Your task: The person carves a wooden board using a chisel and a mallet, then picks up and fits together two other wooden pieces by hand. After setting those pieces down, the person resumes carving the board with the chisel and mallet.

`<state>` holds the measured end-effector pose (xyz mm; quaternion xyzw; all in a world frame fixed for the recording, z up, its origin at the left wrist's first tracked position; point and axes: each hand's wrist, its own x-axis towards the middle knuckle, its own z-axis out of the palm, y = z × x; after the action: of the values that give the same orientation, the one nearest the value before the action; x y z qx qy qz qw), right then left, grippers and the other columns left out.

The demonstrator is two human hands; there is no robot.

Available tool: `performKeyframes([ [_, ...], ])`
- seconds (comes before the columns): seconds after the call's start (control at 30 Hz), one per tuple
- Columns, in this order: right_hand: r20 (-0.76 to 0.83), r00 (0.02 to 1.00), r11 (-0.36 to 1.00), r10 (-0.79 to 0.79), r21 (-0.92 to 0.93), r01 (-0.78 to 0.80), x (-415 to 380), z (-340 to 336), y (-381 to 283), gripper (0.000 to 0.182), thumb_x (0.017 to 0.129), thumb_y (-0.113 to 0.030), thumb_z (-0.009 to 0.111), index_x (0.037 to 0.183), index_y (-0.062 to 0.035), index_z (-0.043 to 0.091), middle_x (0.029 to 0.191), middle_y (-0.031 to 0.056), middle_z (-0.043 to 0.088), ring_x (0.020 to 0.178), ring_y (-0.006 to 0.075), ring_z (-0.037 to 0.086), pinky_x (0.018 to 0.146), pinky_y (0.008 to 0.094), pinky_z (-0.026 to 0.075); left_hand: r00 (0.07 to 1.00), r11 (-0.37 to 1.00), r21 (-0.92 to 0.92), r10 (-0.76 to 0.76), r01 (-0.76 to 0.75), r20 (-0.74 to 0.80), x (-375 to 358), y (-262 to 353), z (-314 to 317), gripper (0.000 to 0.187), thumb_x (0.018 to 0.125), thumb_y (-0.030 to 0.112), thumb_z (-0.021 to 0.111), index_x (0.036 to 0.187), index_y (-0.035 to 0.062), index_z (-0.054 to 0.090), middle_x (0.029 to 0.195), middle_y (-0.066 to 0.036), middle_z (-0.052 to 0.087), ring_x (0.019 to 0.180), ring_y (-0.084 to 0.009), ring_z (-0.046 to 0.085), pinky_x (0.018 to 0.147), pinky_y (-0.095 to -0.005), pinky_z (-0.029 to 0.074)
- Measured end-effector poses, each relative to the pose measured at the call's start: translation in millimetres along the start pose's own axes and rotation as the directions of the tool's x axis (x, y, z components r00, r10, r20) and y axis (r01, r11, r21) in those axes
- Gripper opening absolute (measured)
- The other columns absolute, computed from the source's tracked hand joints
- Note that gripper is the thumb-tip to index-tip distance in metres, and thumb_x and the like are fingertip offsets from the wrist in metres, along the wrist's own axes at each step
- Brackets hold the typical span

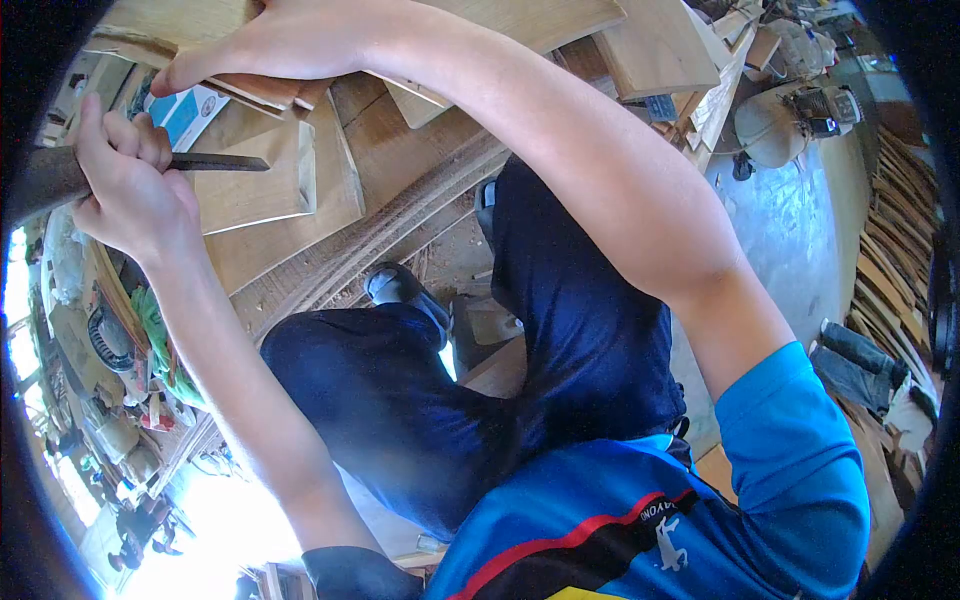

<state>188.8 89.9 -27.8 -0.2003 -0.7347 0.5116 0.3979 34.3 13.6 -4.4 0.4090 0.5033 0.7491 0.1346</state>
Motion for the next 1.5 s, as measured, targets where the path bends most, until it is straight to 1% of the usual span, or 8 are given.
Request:
performKeyframes([
  [0.3, -0.044, 0.990, 0.990, -0.138, -0.048, 0.136, -23.8, 1.3, -25.1, 0.064, 0.083, -0.048, 0.072, 0.116, 0.0067, 0.067, 0.104, 0.0231, 0.073, 0.099, 0.0321, 0.071, 0.086, 0.0380, 0.055, 0.998, 0.998, -0.037, 0.056, -0.055, 0.016, -0.9, -7.7, -1.0, 0.045, 0.098, 0.010, 0.062, 0.060, 0.0159, 0.038, 0.053, 0.006, 0.034, 0.045, -0.0052, 0.030, 0.046, -0.0255, 0.025],
  [0.5, -0.015, 0.993, 0.993, 0.118, -0.006, -0.118, -1.4, 3.7, -18.6, 0.064, 0.083, -0.048, 0.072, 0.115, 0.0067, 0.067, 0.103, 0.0215, 0.073, 0.097, 0.0301, 0.072, 0.083, 0.0381, 0.055, 0.996, 0.990, -0.119, 0.081, -0.077, 0.035, 2.6, -14.1, -2.3, 0.041, 0.095, 0.009, 0.066, 0.061, 0.0155, 0.044, 0.055, 0.006, 0.041, 0.042, -0.0031, 0.032, 0.042, -0.0237, 0.023],
  [0.7, 0.001, 0.991, 0.990, 0.132, 0.045, -0.132, 12.6, 14.0, 4.7, 0.060, 0.085, -0.051, 0.073, 0.098, 0.0067, 0.072, 0.081, 0.0123, 0.070, 0.073, 0.0184, 0.067, 0.066, 0.0313, 0.052, 0.999, 0.986, -0.165, 0.042, -0.037, 0.031, 11.8, -26.1, -9.1, 0.028, 0.091, 0.006, 0.072, 0.068, 0.0129, 0.058, 0.063, 0.007, 0.048, 0.050, -0.0027, 0.038, 0.046, -0.0241, 0.026],
  [0.77, -0.043, 0.976, 0.974, 0.215, -0.068, -0.218, 6.7, 7.5, -10.3, 0.060, 0.085, -0.051, 0.073, 0.097, 0.0074, 0.071, 0.080, 0.0110, 0.069, 0.072, 0.0168, 0.066, 0.064, 0.0304, 0.051, 0.987, 0.999, 0.022, 0.030, -0.034, 0.160, 8.5, -26.5, -15.4, 0.031, 0.102, 0.028, 0.062, 0.076, 0.0129, 0.055, 0.060, 0.009, 0.041, 0.047, -0.0028, 0.037, 0.043, -0.0230, 0.028],
  [0.8, -0.042, 0.972, 0.972, 0.232, -0.014, -0.233, 6.9, 11.6, -6.5, 0.058, 0.087, -0.049, 0.073, 0.096, 0.0081, 0.071, 0.077, 0.0099, 0.068, 0.070, 0.0145, 0.065, 0.062, 0.0299, 0.050, 0.993, 0.998, -0.038, 0.047, -0.043, 0.110, -0.6, -12.0, -3.2, 0.038, 0.097, 0.023, 0.069, 0.064, 0.0166, 0.051, 0.054, 0.010, 0.038, 0.044, -0.0029, 0.033, 0.043, -0.0233, 0.025],
  [1.03, -0.027, 0.979, 0.979, 0.200, -0.036, -0.201, 11.0, 17.7, -3.4, 0.056, 0.089, -0.048, 0.072, 0.097, 0.0074, 0.071, 0.075, 0.0069, 0.066, 0.067, 0.0120, 0.062, 0.059, 0.0288, 0.047, 0.973, 0.992, -0.063, 0.124, -0.114, 0.194, 3.5, -11.6, -5.9, 0.036, 0.098, 0.025, 0.068, 0.066, 0.0150, 0.053, 0.054, 0.009, 0.041, 0.043, -0.0035, 0.037, 0.042, -0.0239, 0.027],
  [1.13, -0.008, 0.966, 0.965, 0.258, -0.051, -0.258, 10.3, 18.1, -9.5, 0.053, 0.088, -0.047, 0.073, 0.092, 0.0057, 0.070, 0.072, 0.0062, 0.065, 0.063, 0.0121, 0.061, 0.056, 0.0284, 0.047, 0.996, 1.000, 0.018, -0.012, 0.011, 0.089, 2.2, 1.7, -1.0, 0.038, 0.098, 0.025, 0.067, 0.065, 0.0154, 0.051, 0.053, 0.009, 0.040, 0.041, -0.0040, 0.035, 0.040, -0.0243, 0.026],
  [1.5, 0.002, 0.955, 0.955, 0.296, 0.018, -0.296, 10.2, 14.7, -10.2, 0.054, 0.086, -0.048, 0.075, 0.089, 0.0053, 0.068, 0.071, 0.0071, 0.065, 0.062, 0.0143, 0.063, 0.055, 0.0291, 0.049, 0.993, 0.998, -0.063, 0.035, -0.028, 0.115, 8.2, -16.1, -10.2, 0.041, 0.099, 0.024, 0.066, 0.063, 0.0167, 0.048, 0.051, 0.009, 0.035, 0.039, -0.0036, 0.031, 0.039, -0.0241, 0.023],
])
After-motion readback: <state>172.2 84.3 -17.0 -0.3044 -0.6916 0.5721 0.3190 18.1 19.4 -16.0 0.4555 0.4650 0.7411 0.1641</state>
